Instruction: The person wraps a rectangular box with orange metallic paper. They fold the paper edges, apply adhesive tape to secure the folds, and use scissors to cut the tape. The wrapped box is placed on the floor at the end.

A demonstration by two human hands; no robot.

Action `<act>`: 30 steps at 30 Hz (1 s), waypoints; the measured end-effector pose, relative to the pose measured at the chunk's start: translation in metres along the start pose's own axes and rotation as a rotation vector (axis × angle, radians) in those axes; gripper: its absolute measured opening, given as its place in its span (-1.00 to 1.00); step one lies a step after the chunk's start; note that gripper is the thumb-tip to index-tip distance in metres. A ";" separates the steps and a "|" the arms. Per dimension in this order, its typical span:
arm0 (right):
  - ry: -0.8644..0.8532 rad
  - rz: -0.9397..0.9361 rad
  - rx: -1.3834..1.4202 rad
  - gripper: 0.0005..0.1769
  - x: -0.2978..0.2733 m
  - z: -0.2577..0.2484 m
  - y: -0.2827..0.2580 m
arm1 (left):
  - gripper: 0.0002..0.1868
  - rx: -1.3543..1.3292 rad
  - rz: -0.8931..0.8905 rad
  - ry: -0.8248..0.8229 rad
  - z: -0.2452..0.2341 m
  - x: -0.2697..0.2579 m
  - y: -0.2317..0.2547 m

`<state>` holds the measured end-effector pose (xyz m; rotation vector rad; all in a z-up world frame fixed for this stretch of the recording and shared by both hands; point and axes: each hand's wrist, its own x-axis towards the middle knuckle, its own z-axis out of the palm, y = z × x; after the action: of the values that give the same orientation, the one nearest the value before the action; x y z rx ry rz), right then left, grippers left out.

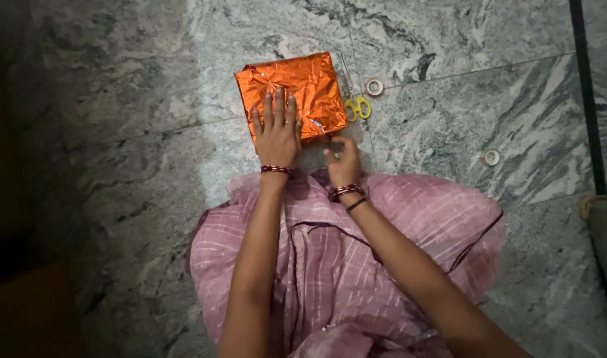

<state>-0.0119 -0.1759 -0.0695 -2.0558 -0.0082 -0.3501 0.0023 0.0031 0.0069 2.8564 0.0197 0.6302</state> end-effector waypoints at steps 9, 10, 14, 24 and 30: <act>-0.070 0.043 -0.139 -0.83 0.026 0.019 0.025 | -0.40 -0.016 0.003 -0.008 0.007 0.003 -0.007; -0.079 0.136 -0.133 -0.84 0.028 0.024 0.021 | -0.40 -0.017 -0.006 -0.005 0.007 0.005 -0.008; -0.014 0.234 -0.303 -0.90 0.028 0.040 0.006 | -0.41 -0.011 -0.016 0.011 0.009 0.009 -0.011; -0.305 0.041 -0.496 -0.59 0.047 0.004 -0.018 | -0.41 0.054 0.000 0.047 0.020 0.006 -0.016; -0.588 0.038 -0.312 -0.44 0.078 -0.012 -0.025 | -0.40 0.112 0.009 0.027 0.028 0.009 -0.019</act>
<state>0.0565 -0.1845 -0.0230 -2.3953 -0.2864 0.3051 0.0230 0.0168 -0.0180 2.9570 0.0484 0.6910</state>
